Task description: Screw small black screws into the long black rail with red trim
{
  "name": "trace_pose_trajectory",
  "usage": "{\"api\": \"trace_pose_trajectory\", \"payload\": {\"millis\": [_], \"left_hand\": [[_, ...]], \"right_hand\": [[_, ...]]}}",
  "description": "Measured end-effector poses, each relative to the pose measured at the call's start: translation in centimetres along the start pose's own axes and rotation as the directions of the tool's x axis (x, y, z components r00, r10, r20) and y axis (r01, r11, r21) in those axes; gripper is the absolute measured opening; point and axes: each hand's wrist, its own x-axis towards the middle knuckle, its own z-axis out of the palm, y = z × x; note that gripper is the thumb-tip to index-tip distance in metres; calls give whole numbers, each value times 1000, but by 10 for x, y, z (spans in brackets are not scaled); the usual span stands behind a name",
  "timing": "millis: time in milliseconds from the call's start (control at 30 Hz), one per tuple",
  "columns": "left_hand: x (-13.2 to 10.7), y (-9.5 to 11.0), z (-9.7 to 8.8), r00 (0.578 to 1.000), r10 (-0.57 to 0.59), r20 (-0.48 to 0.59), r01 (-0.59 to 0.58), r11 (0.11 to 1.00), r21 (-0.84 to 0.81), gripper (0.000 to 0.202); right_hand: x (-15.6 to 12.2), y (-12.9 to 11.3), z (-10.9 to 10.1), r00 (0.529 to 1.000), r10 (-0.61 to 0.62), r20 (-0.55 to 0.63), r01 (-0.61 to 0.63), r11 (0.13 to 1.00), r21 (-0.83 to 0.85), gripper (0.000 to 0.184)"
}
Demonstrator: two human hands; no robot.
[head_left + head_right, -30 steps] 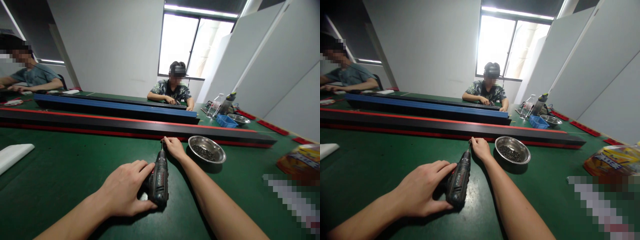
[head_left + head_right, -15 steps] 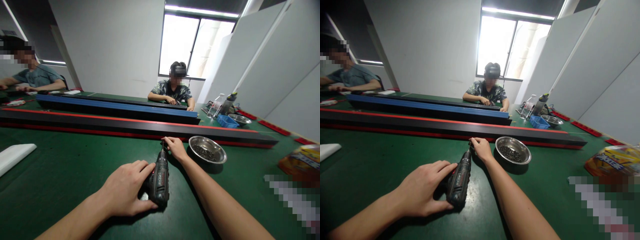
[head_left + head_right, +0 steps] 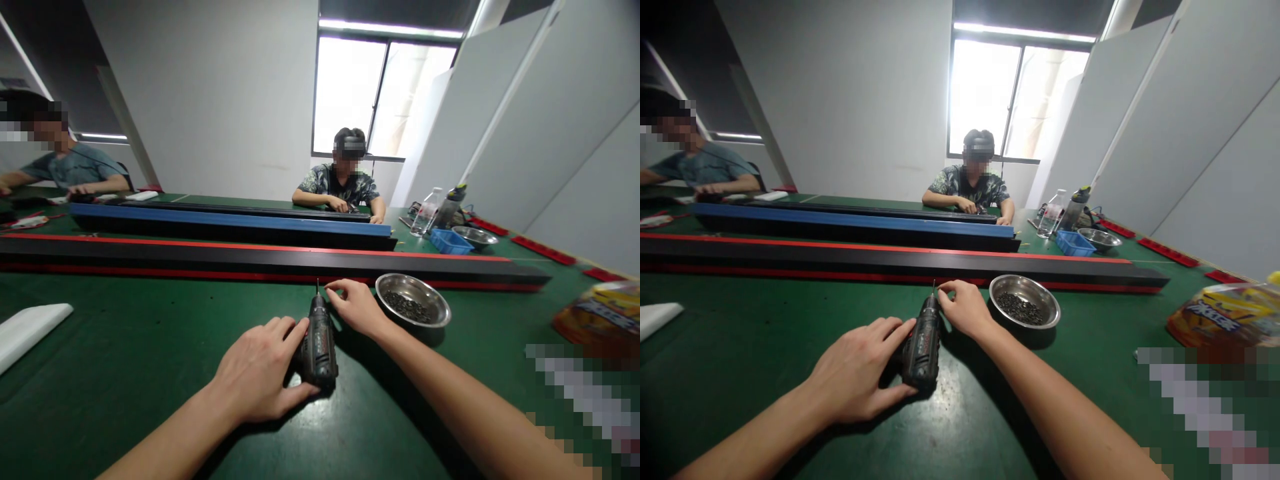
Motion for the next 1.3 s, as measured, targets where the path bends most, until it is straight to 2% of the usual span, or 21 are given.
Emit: {"api": "trace_pose_trajectory", "payload": {"millis": [133,267,367,500,667,867,1000,1133,1200,1300], "left_hand": [[0,-3,0,1000,6,17,-6,1000,-19,82],[0,-4,-1,999,24,33,-23,999,-33,82],[1,-5,-2,999,31,34,-30,999,-38,80],[2,-6,-2,999,34,28,-32,998,-45,81],[0,-7,-2,1000,21,11,-21,999,-47,83],[-4,-4,-2,999,28,25,-27,998,-60,86],[-6,-3,-4,999,32,44,-28,996,-81,86],[-9,-2,-6,997,51,51,-45,993,-112,86],[-10,-2,-7,997,61,53,-54,991,-122,85],[-11,-1,-7,996,66,57,-58,990,-128,87]], "right_hand": [[-4,1,-54,994,-75,-79,58,977,-204,27],[-1,33,-107,993,95,-64,-114,887,-448,35],[-3,62,-123,975,205,-85,-218,816,-535,33],[-9,87,-119,952,306,11,-247,788,-564,24],[-8,93,-114,918,368,147,-234,803,-548,9],[-1,92,-126,930,352,108,-241,803,-545,11],[-2,69,-124,967,254,17,-221,871,-439,15],[-8,20,-98,989,130,-63,-139,979,-150,21],[-9,0,-76,992,124,-27,-124,992,-13,25],[-4,-9,-37,992,122,-30,-118,985,126,28]]}}
